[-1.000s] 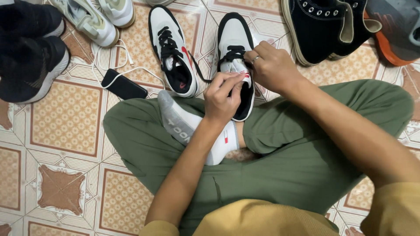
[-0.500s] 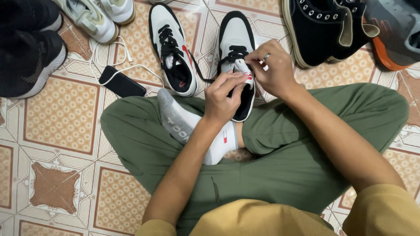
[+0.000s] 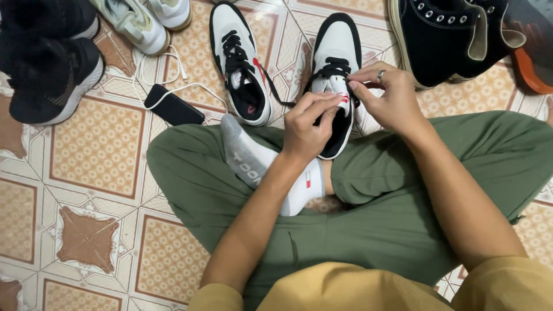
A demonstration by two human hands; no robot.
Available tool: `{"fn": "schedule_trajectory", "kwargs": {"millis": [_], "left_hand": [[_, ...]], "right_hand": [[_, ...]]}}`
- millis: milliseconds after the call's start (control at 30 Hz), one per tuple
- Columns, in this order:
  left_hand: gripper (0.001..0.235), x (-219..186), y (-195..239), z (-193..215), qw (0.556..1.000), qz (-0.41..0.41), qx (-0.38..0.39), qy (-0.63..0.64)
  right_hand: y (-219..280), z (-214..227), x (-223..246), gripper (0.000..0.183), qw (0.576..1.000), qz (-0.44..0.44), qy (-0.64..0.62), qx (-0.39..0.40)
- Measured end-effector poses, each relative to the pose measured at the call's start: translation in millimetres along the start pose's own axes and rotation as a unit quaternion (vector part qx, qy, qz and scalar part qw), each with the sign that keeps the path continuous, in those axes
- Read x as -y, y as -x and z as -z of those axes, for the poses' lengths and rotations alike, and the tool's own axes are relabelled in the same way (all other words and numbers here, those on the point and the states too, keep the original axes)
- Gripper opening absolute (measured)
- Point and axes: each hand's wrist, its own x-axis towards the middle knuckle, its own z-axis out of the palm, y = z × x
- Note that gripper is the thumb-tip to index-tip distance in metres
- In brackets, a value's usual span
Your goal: The person sits on the floor and laces a pair of white and black sneakers. They thread the black laces through the eyelets, pull them tight, and tie a knot.
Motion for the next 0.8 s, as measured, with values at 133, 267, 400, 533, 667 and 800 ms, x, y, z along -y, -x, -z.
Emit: {"fn": "schedule_trajectory", "kwargs": {"millis": [133,267,400,533,667,800], "left_hand": [[0.014,0,0,1,1.0,-0.002,0.002,0.01],[0.013,0,1,1,1.0,-0.003,0.006,0.015],[0.011,-2,0,1,1.0,-0.008,0.007,0.013],[0.012,0,1,0,1.0,-0.01,0.011,0.015],[0.012,0,0,1,1.0,-0.016,0.013,0.004],[0.01,-1,-2,0,0.999,-0.031,0.025,-0.005]], "right_hand": [[2,1,-5,0.015,0.991,0.091,0.102,0.001],[1,-3,-7,0.016,0.978,0.134,0.157,-0.023],[0,-8,-13,0.015,0.98,0.133,0.141,-0.038],[-6,-12,-5,0.015,0.982,0.128,0.135,-0.028],[-9,-11,1,0.013,0.989,0.11,0.103,-0.006],[-12,-2,19,0.011,0.992,0.098,0.075,0.028]]}}
